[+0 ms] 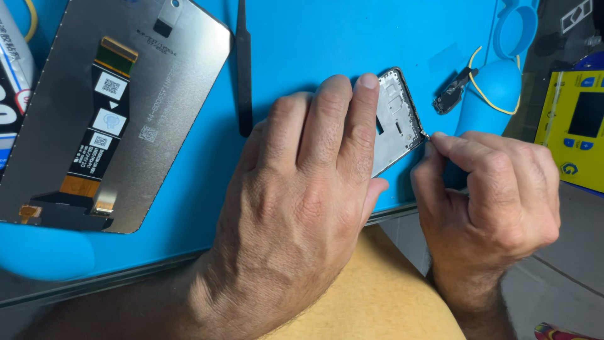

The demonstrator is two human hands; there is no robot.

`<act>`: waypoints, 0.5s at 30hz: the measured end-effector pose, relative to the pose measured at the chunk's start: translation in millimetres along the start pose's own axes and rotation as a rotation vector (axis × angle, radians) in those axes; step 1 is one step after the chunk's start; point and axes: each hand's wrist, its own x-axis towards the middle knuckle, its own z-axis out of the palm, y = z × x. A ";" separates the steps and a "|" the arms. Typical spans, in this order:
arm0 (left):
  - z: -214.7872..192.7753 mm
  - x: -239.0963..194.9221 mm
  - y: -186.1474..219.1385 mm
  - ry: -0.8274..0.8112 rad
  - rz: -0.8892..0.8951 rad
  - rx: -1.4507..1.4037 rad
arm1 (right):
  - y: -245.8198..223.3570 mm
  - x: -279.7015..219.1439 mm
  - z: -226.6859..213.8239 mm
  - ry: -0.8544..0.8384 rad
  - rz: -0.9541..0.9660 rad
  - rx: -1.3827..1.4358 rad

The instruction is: The person uses a small metal tool to scrape adhesive residue from the inner frame of a disassembled smartphone. The person holds the frame steady with one hand while scraping with the other, working along the edges and corners.

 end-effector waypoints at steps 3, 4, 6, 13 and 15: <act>0.8 -0.1 0.2 0.009 -0.007 -0.008 | 0.2 1.8 -4.7 -0.039 -0.005 -0.022; 0.5 -0.1 0.3 0.008 -0.007 -0.009 | -0.2 2.2 -5.6 -0.040 -0.005 -0.022; -0.2 0.0 0.3 0.001 -0.004 -0.004 | -1.0 3.4 -7.5 -0.074 0.031 -0.024; 3.3 -2.3 1.1 0.018 0.000 -0.043 | -9.9 5.9 -7.6 -0.092 0.113 0.002; 2.9 -1.9 0.5 0.011 0.002 -0.036 | -10.5 6.1 -7.0 -0.092 0.102 -0.016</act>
